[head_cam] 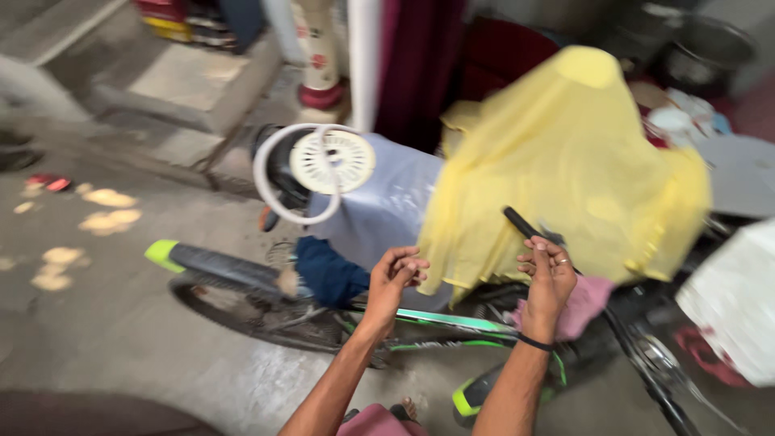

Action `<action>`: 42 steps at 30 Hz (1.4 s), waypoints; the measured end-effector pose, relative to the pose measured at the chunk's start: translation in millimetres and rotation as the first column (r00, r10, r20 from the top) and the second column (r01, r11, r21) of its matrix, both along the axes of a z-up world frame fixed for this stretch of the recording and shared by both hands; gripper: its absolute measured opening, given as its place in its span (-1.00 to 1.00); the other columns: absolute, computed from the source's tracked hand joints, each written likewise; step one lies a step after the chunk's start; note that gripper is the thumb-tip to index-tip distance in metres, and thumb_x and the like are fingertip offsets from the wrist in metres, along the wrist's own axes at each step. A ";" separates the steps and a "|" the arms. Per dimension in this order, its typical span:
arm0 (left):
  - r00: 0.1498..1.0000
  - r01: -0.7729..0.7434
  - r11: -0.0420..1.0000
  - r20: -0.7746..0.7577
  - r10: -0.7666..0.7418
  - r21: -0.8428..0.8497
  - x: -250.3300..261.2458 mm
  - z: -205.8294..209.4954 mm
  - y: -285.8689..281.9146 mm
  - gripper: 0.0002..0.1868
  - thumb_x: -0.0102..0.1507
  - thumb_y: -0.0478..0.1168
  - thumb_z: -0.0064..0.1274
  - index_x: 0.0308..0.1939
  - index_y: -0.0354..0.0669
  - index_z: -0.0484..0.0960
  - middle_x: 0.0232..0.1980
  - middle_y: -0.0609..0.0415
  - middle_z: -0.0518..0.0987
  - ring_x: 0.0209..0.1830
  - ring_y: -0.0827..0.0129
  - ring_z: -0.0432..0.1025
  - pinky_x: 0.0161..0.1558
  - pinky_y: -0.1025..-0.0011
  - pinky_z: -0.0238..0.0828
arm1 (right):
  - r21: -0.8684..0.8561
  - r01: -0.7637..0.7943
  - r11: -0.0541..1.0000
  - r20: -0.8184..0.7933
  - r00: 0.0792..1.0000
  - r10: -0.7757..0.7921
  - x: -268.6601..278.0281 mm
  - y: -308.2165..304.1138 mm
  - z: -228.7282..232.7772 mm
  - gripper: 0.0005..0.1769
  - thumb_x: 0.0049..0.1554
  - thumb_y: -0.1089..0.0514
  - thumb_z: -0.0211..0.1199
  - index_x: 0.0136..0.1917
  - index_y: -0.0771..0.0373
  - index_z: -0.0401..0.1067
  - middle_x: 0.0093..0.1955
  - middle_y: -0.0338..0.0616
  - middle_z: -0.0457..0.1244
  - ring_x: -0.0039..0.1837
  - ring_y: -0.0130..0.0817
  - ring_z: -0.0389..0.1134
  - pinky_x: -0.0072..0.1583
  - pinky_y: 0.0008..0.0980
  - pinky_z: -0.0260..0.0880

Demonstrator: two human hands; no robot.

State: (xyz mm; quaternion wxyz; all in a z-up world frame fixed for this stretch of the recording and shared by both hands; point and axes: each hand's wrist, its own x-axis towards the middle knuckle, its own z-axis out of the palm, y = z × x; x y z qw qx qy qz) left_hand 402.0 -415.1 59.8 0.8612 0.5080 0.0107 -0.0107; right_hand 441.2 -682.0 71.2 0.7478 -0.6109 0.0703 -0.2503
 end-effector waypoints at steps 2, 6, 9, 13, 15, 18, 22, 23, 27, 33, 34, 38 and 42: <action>0.994 -0.093 0.996 0.057 0.093 -0.005 0.1 16.4 30.3 -0.73 0.39 -0.32 -0.06 0.18 -0.28 0.50 -0.06 0.03 0.66 -0.17 0.47 0.51 -0.07 0.45 0.46 | 0.035 -0.101 0.994 -0.004 0.995 0.102 11.4 40.3 5.2 -0.80 0.32 0.14 0.21 0.11 0.34 0.44 0.04 -0.08 0.39 -0.10 -0.48 0.39 -0.10 -0.53 0.38; 0.949 -0.299 0.954 0.092 0.301 -0.037 -17.6 36.2 92.6 -0.75 0.39 -0.33 -0.06 0.14 -0.31 0.51 -0.08 0.02 0.66 -0.20 0.48 0.50 -0.09 0.45 0.47 | 0.102 -0.294 0.950 -0.045 0.953 0.299 13.0 127.5 2.5 -0.80 0.30 0.15 0.20 0.10 0.33 0.44 0.01 -0.07 0.39 -0.14 -0.46 0.39 -0.10 -0.50 0.38; 0.895 -0.442 0.895 0.034 0.444 -0.057 -39.1 30.1 139.4 -0.77 0.38 -0.35 -0.07 0.10 -0.32 0.54 -0.11 0.03 0.66 -0.24 0.50 0.48 -0.13 0.46 0.45 | 0.126 -0.419 0.899 -0.099 0.897 0.431 6.3 186.7 -5.1 -0.81 0.28 0.16 0.21 0.09 0.33 0.46 0.00 -0.07 0.39 -0.16 -0.45 0.38 -0.11 -0.48 0.37; 0.807 -0.589 0.801 -0.022 0.590 -0.107 -65.6 9.5 207.1 -0.78 0.36 -0.36 -0.09 0.07 -0.30 0.55 -0.14 0.03 0.67 -0.28 0.51 0.48 -0.17 0.47 0.46 | 0.160 -0.541 0.826 -0.166 0.810 0.562 4.5 259.6 -9.7 -0.81 0.27 0.15 0.22 0.08 0.32 0.47 -0.01 -0.07 0.40 -0.15 -0.44 0.39 -0.11 -0.48 0.39; 0.752 -0.656 0.745 -0.026 0.658 -0.119 -83.4 -4.6 238.4 -0.78 0.36 -0.36 -0.08 0.06 -0.31 0.56 -0.15 0.02 0.66 -0.28 0.51 0.47 -0.16 0.48 0.46 | 0.149 -0.594 0.790 -0.172 0.772 0.612 2.8 294.5 -15.9 -0.81 0.28 0.14 0.22 0.08 0.31 0.47 -0.01 -0.08 0.40 -0.15 -0.44 0.40 -0.10 -0.47 0.40; 0.668 -0.742 0.662 -0.044 0.743 -0.103 -112.4 -16.0 286.9 -0.79 0.36 -0.35 -0.09 0.05 -0.30 0.56 -0.15 0.03 0.67 -0.29 0.52 0.47 -0.17 0.50 0.43 | 0.156 -0.673 0.723 -0.196 0.696 0.691 -0.8 354.2 -25.8 -0.81 0.29 0.13 0.23 0.07 0.30 0.47 -0.03 -0.09 0.40 -0.15 -0.44 0.40 -0.11 -0.47 0.39; 0.544 -0.838 0.537 -0.075 0.836 -0.097 -150.2 -23.1 340.6 -0.79 0.36 -0.34 -0.07 0.05 -0.27 0.56 -0.16 0.05 0.67 -0.31 0.51 0.46 -0.19 0.50 0.43 | 0.193 -0.775 0.602 -0.201 0.569 0.797 -9.8 431.6 -41.6 -0.82 0.28 0.13 0.23 0.06 0.29 0.46 -0.04 -0.09 0.40 -0.16 -0.42 0.41 -0.14 -0.46 0.38; 0.511 -0.858 0.503 -0.073 0.857 -0.099 -161.7 -22.9 351.3 -0.79 0.36 -0.35 -0.07 0.04 -0.29 0.56 -0.16 0.05 0.66 -0.30 0.51 0.46 -0.18 0.50 0.44 | 0.185 -0.805 0.563 -0.199 0.531 0.824 -16.0 447.7 -43.0 -0.81 0.29 0.13 0.24 0.07 0.30 0.47 -0.04 -0.09 0.40 -0.15 -0.43 0.40 -0.13 -0.46 0.38; 0.365 -0.930 0.360 -0.058 0.929 -0.073 -209.2 -21.2 386.2 -0.79 0.34 -0.36 -0.07 0.03 -0.31 0.56 -0.16 0.02 0.67 -0.28 0.50 0.47 -0.15 0.49 0.44 | 0.170 -0.890 0.423 -0.211 0.386 0.898 -36.9 515.5 -49.0 -0.79 0.29 0.11 0.23 0.08 0.31 0.48 -0.02 -0.09 0.40 -0.14 -0.43 0.40 -0.12 -0.47 0.37; 0.079 -0.997 0.078 -0.052 0.996 -0.024 -283.6 -31.2 426.6 -0.79 0.33 -0.37 -0.07 0.02 -0.30 0.56 -0.17 0.01 0.67 -0.28 0.50 0.48 -0.15 0.49 0.47 | 0.208 -0.971 0.119 -0.206 0.076 0.976 -73.9 628.2 -74.1 -0.76 0.27 0.10 0.21 0.11 0.31 0.47 0.00 -0.08 0.40 -0.15 -0.41 0.40 -0.11 -0.43 0.38; 0.023 -1.000 0.023 -0.057 0.998 -0.007 -296.1 -34.8 430.3 -0.78 0.32 -0.37 -0.07 0.02 -0.30 0.56 -0.17 0.01 0.67 -0.28 0.50 0.48 -0.15 0.50 0.47 | 0.226 -0.973 0.044 -0.194 -0.001 0.981 -82.5 644.3 -76.3 -0.75 0.27 0.09 0.21 0.11 0.31 0.47 0.00 -0.08 0.40 -0.15 -0.40 0.40 -0.11 -0.42 0.38; -0.175 -0.985 -0.174 -0.044 0.984 0.019 -338.5 -48.1 445.3 -0.79 0.32 -0.38 -0.07 0.02 -0.31 0.55 -0.17 0.00 0.67 -0.29 0.51 0.47 -0.17 0.51 0.45 | 0.161 -0.978 -0.133 -0.310 -0.178 0.934 -131.4 697.9 -77.0 -0.73 0.25 0.09 0.20 0.12 0.32 0.47 -0.01 -0.09 0.40 -0.14 -0.40 0.40 -0.09 -0.42 0.38; -0.347 -0.936 -0.347 0.001 0.938 0.057 -372.9 -54.0 458.1 -0.79 0.32 -0.41 -0.06 0.02 -0.33 0.56 -0.17 0.00 0.66 -0.29 0.52 0.46 -0.17 0.52 0.45 | 0.105 -0.942 -0.319 -0.396 -0.334 0.855 -170.6 743.6 -78.2 -0.71 0.25 0.09 0.20 0.12 0.34 0.47 0.00 -0.10 0.40 -0.14 -0.40 0.38 -0.11 -0.42 0.35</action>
